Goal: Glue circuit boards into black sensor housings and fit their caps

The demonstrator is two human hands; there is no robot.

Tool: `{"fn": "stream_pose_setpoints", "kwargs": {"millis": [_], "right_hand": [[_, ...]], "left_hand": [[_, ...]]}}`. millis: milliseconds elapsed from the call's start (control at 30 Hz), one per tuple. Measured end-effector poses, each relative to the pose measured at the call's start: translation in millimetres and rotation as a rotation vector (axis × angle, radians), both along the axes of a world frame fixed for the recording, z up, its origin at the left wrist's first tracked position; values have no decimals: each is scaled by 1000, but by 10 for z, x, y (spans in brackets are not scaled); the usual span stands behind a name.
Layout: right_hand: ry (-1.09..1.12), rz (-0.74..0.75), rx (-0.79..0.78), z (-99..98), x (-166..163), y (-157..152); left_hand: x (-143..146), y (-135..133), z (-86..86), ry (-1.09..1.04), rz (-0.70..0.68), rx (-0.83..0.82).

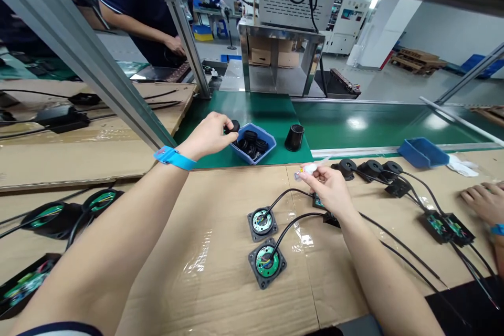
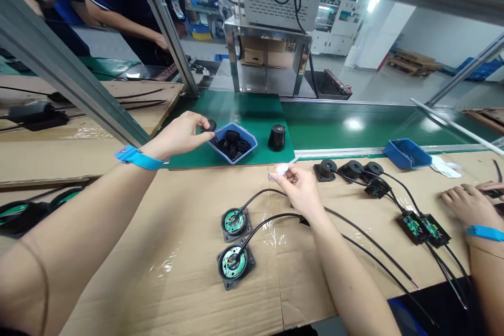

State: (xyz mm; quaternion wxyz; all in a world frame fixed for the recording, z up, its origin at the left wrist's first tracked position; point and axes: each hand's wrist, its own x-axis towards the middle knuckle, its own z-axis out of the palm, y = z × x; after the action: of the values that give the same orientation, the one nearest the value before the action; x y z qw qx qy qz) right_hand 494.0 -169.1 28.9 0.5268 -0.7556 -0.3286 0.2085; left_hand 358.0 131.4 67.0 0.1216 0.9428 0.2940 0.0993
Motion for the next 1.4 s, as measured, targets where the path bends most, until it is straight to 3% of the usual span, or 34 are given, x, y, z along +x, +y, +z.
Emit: {"fn": "stream_pose_setpoints", "kwargs": {"millis": [267, 400, 500, 567, 700, 833, 933, 1100, 1267, 1400], "right_hand": [[34, -24, 21, -144, -17, -113], [30, -17, 19, -136, -10, -165], [28, -17, 36, -120, -7, -194], [32, -12, 48, -116, -6, -206], [50, 5, 50, -138, -28, -218], [53, 24, 41, -143, -85, -214], [41, 44, 49, -100, -138, -198], [44, 78, 102, -37, -286, -155], [184, 133, 178, -117, -483, -154], [288, 146, 191, -180, -535, -187]], "left_hand": [[233, -176, -242, 167, 142, 159], [283, -183, -170, 129, 167, 159], [33, -312, -61, 36, 120, 222], [-254, -497, -86, -1, 51, 291], [-822, -952, -441, 15, -130, 332], [-1151, -1186, -839, 13, -320, 265], [-1299, -1186, -965, -45, -384, 237], [-1435, -1286, -962, -164, -442, 154], [-1387, -1801, -926, -435, -405, -374], [-1331, -2129, -926, -375, -380, -463]]}}
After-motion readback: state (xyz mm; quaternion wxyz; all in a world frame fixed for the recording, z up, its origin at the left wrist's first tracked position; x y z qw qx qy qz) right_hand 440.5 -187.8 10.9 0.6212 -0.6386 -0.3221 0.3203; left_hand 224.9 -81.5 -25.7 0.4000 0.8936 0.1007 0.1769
